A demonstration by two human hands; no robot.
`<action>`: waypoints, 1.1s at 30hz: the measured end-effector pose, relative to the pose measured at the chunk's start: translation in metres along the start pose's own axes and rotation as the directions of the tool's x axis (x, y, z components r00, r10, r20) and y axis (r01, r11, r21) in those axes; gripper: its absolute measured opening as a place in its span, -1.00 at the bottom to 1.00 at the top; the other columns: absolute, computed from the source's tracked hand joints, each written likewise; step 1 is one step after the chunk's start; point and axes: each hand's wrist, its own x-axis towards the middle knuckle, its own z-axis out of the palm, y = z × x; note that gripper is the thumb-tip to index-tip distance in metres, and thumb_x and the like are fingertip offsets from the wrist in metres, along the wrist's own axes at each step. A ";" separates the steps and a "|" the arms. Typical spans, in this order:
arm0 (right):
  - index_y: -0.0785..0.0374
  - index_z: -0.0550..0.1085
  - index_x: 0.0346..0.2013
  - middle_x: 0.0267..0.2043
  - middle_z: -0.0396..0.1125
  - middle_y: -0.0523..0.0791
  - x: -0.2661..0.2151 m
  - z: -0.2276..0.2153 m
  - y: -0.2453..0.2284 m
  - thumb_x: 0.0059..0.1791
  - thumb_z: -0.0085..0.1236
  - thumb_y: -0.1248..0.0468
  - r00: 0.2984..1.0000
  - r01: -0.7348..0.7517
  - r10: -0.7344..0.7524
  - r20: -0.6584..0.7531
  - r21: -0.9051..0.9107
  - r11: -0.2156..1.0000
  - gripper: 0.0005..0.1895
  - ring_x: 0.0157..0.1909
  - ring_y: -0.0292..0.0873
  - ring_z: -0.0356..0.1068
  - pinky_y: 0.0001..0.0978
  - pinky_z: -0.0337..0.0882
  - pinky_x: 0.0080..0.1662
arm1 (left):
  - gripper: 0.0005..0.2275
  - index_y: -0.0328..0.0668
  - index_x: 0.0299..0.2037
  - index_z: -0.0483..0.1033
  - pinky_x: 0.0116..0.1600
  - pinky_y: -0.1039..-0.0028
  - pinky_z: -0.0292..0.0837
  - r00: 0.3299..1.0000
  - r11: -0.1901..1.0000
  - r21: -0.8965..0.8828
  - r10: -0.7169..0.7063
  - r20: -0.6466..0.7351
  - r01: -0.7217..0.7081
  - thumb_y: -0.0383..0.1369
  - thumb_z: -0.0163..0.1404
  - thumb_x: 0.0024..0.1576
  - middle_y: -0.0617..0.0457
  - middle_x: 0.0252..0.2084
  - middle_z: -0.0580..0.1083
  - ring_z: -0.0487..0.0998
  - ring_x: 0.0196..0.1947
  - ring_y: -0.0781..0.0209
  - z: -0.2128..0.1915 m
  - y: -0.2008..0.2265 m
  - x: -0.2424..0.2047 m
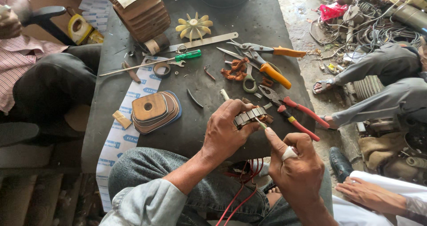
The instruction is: The person works on a motor stator, using red wires to test connections, then uses a screwdriver and pliers to adjust and secure the copper windings. The person manipulates the stator and tools on a cluttered workbench.
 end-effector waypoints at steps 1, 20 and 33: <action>0.04 0.62 0.03 -0.29 0.24 -0.17 0.000 0.001 0.001 -0.19 0.31 0.50 1.000 0.000 0.000 -0.005 0.017 1.000 -0.48 -0.46 -0.26 0.30 -0.31 0.35 -0.34 | -0.65 -0.24 -0.16 0.49 -0.01 0.23 0.51 1.000 1.000 0.002 0.002 0.001 -0.002 -0.32 0.34 -0.06 -0.04 -0.11 0.56 0.62 -0.06 -0.07 0.000 0.000 0.000; 0.09 0.56 0.11 -0.42 0.34 -0.15 -0.012 0.009 0.026 -0.10 0.27 0.49 0.994 0.105 -0.104 -0.022 0.073 0.992 -0.50 -0.51 -0.21 0.34 -0.28 0.36 -0.41 | -0.69 -0.19 -0.13 0.51 -0.16 0.18 0.48 0.995 0.986 0.136 0.101 0.003 -0.101 -0.35 0.30 -0.03 -0.03 -0.25 0.46 0.56 -0.21 -0.12 0.013 0.015 -0.013; 0.11 0.57 0.13 -0.42 0.30 -0.15 -0.039 0.012 0.039 -0.12 0.24 0.56 0.992 0.113 -0.113 -0.046 -0.012 0.994 -0.45 -0.49 -0.17 0.32 -0.26 0.35 -0.38 | -0.66 -0.17 0.00 0.50 -0.13 0.19 0.43 0.970 0.946 0.215 0.232 0.078 -0.243 -0.36 0.26 0.04 0.00 -0.25 0.44 0.53 -0.21 -0.05 0.021 0.019 -0.024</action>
